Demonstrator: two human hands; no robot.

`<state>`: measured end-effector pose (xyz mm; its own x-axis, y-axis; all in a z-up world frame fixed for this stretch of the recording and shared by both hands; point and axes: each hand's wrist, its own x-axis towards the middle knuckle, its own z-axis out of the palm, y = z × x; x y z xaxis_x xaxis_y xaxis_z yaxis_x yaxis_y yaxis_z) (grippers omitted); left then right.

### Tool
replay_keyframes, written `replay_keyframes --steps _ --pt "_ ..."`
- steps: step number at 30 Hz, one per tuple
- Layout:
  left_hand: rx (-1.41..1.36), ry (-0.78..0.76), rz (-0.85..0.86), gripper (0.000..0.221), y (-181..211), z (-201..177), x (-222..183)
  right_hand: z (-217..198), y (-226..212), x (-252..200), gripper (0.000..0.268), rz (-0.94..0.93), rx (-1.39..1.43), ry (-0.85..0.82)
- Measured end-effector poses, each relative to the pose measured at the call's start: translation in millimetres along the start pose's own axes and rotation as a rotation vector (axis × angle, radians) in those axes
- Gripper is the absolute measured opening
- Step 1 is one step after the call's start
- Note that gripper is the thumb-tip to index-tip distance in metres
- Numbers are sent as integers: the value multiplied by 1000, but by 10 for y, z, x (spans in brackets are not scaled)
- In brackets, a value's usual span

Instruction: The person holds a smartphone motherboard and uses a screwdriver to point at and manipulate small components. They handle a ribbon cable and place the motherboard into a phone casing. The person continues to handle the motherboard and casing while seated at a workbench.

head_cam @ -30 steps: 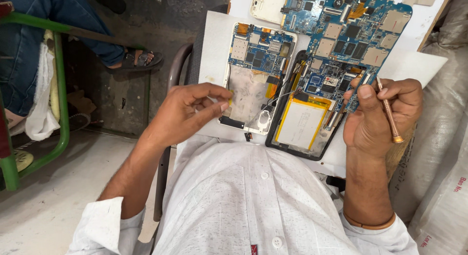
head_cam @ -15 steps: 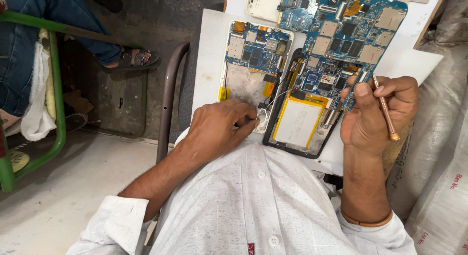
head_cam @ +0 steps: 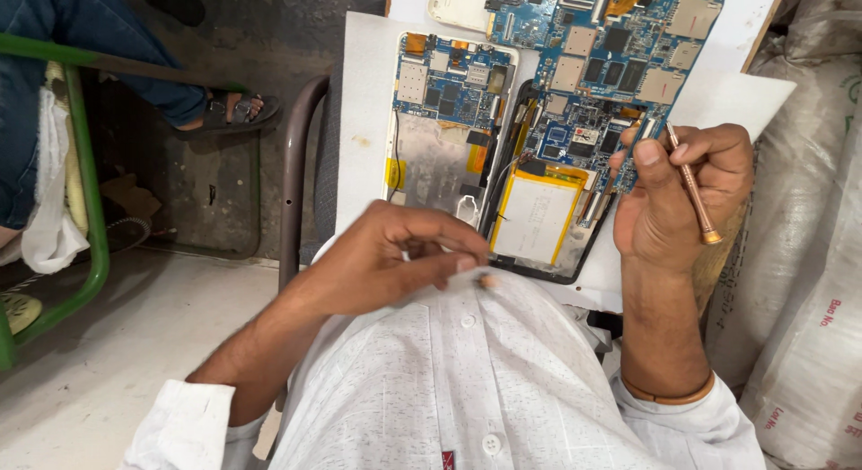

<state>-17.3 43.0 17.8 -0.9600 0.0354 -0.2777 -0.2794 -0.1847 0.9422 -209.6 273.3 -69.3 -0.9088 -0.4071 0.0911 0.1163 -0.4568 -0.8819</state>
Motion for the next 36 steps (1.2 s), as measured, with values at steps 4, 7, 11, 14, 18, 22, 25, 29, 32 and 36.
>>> replay_keyframes --steps 4,7,11,14,18,22,25,29,32,36 --pt "232 -55 -89 20 25 159 119 7 -4 22 28 -5 -1 -22" --pt "575 -56 69 16 12 179 246 9 -18 29 27 2 4 -26" --pt "700 -56 153 12 -27 130 277 11 -12 16 27 -14 -14 -28" --pt "751 -21 229 11 -60 75 244 8 -12 18 27 -16 -18 -28" --pt "926 24 245 15 -116 -1 255 29 -12 24 26 -11 -4 -31" --pt "1049 -21 213 12 -183 29 349 44 -21 24 26 -22 -4 -39" --pt "1053 -47 215 12 -208 61 375 51 -28 23 26 -13 -2 -43" --pt "891 -61 294 10 -166 8 369 99 -52 32 25 -11 2 -41" --pt "719 -21 378 8 -140 -48 380 124 -74 35 24 -12 -9 -60" --pt "449 345 463 10 -126 -187 458 131 -73 28 23 -10 -19 -93"
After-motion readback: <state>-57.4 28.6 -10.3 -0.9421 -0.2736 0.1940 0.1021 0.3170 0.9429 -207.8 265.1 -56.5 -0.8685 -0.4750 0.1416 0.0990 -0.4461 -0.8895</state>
